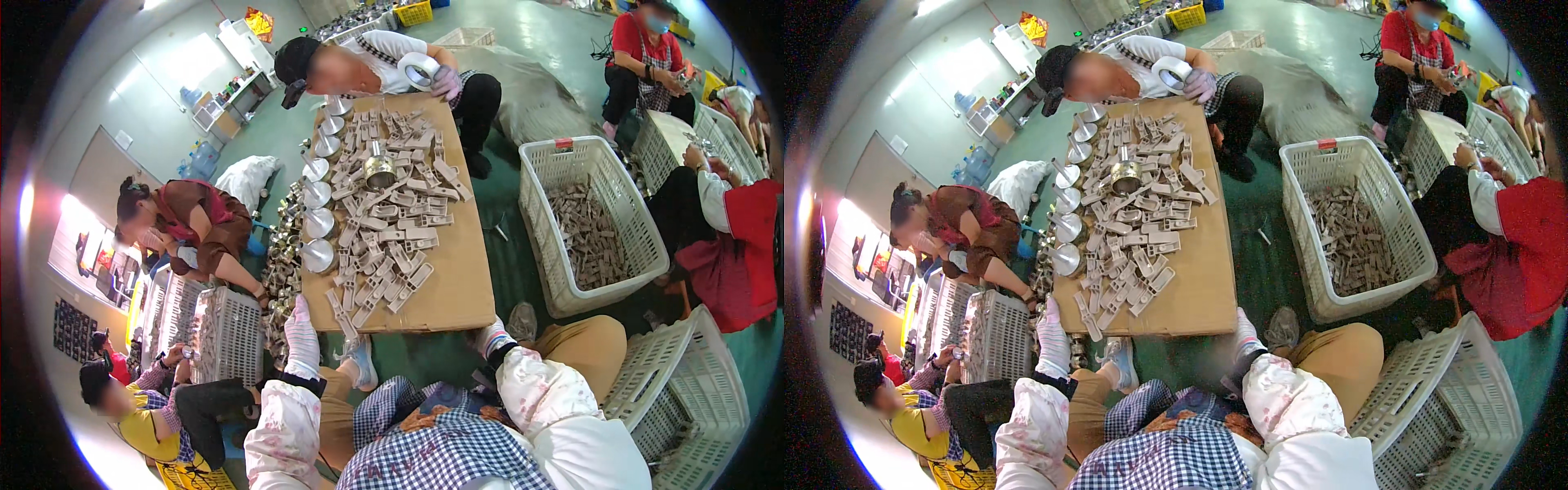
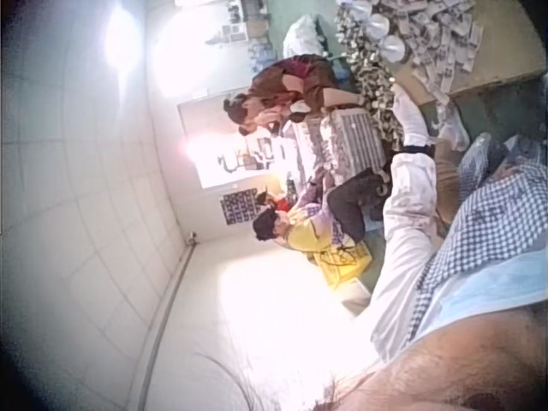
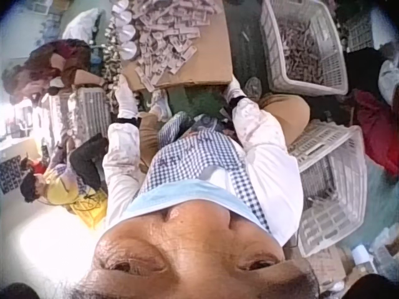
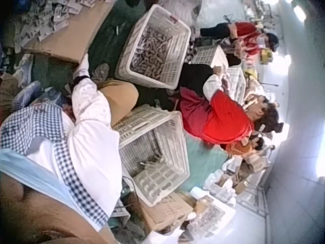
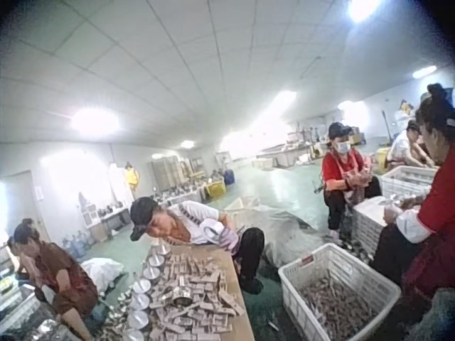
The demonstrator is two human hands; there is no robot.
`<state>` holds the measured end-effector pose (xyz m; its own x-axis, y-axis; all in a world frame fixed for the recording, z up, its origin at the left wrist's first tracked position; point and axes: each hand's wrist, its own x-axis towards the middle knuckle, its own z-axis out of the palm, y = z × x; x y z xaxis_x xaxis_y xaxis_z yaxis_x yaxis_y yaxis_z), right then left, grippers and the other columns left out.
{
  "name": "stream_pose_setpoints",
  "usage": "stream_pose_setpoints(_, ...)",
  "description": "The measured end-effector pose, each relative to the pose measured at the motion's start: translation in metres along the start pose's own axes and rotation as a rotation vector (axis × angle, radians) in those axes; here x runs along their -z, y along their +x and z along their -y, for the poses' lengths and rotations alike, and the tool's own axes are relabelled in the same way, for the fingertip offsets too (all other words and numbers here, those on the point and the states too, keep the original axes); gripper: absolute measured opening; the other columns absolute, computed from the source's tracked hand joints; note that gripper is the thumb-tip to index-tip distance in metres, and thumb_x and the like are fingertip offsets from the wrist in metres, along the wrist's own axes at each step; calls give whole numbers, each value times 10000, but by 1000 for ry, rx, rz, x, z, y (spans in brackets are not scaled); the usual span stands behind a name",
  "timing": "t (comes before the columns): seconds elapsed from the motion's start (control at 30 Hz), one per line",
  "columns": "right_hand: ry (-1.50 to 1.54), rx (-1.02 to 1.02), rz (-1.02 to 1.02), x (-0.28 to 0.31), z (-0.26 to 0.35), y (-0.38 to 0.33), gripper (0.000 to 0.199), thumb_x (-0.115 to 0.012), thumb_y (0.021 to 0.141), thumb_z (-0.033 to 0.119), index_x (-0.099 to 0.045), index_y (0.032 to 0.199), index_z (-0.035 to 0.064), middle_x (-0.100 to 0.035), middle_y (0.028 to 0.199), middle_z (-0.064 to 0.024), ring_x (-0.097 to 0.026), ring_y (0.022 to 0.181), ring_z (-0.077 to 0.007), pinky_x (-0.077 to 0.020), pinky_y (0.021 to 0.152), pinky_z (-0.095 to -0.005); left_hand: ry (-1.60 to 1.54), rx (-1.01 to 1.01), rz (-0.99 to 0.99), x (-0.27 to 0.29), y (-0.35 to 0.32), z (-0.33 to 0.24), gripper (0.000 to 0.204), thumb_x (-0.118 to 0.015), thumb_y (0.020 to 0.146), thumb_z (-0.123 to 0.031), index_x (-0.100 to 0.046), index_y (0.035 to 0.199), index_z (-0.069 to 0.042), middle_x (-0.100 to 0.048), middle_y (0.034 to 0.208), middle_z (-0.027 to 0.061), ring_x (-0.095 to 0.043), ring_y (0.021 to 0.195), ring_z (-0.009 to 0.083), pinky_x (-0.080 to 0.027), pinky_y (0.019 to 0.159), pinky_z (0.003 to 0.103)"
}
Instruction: Assembling small plastic clips onto metal components on a makeshift table in a manufacturing environment.
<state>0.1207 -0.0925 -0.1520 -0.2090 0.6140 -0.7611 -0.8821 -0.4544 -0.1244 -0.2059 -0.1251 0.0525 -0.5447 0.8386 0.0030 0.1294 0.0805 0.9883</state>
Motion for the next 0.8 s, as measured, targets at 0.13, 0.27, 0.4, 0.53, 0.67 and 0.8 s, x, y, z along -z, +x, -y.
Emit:
stream_pose_setpoints(0.13, 71, 46, 110, 10, -4, -1, 288, -462, 1001, 346, -604, 1190, 180, -697, 1102, -21, -671, 1016, -218, -563, 862, -408, 95, 38, -37, 3, -10, -14, 458, -525, 1018, -432, -686, 975, -5, -577, 860, -57, -437, 750, 74, -384, 673, 272)
stream_pose_setpoints(0.27, 23, 107, 106, 15, -12, -11, 455, -469, 995, 497, -596, 1232, 130, -636, 1220, -64, -583, 1090, -263, -459, 961, -413, 77, -33, -7, 11, -5, -10, 468, -526, 1013, -441, -688, 961, -5, -586, 846, -43, -442, 729, 82, -375, 640, 282)
stream_pose_setpoints(0.4, -55, 135, 129, 11, -11, -26, 422, -504, 972, 464, -593, 1219, 134, -633, 1207, -71, -585, 1086, -252, -474, 919, -428, -22, -15, 16, 14, 0, 3, 456, -545, 1002, -450, -694, 982, -20, -605, 866, -31, -477, 731, 80, -411, 650, 277)
stream_pose_setpoints(0.53, -117, 131, 72, 6, -5, -37, 390, -541, 951, 434, -593, 1200, 139, -652, 1126, -67, -604, 1013, -262, -503, 853, -457, -50, -36, 35, 15, -3, 5, 440, -561, 997, -440, -694, 1037, -23, -633, 904, -18, -527, 754, 80, -454, 686, 270)
stream_pose_setpoints(0.67, -137, 156, 125, 8, -1, -32, 387, -556, 947, 468, -602, 1185, 165, -676, 1091, -49, -642, 964, -249, -552, 801, -438, -51, -25, 15, 13, -11, 1, 428, -561, 996, -441, -696, 973, -35, -619, 850, -31, -513, 734, 77, -442, 666, 279)
stream_pose_setpoints(0.8, -194, 164, 165, 17, -4, -15, 384, -580, 925, 518, -622, 1132, 198, -699, 1035, -20, -682, 855, -227, -596, 699, -414, -39, -28, -6, 14, -14, -1, 442, -562, 990, -459, -689, 927, -40, -601, 814, -29, -484, 719, 79, -426, 658, 279)
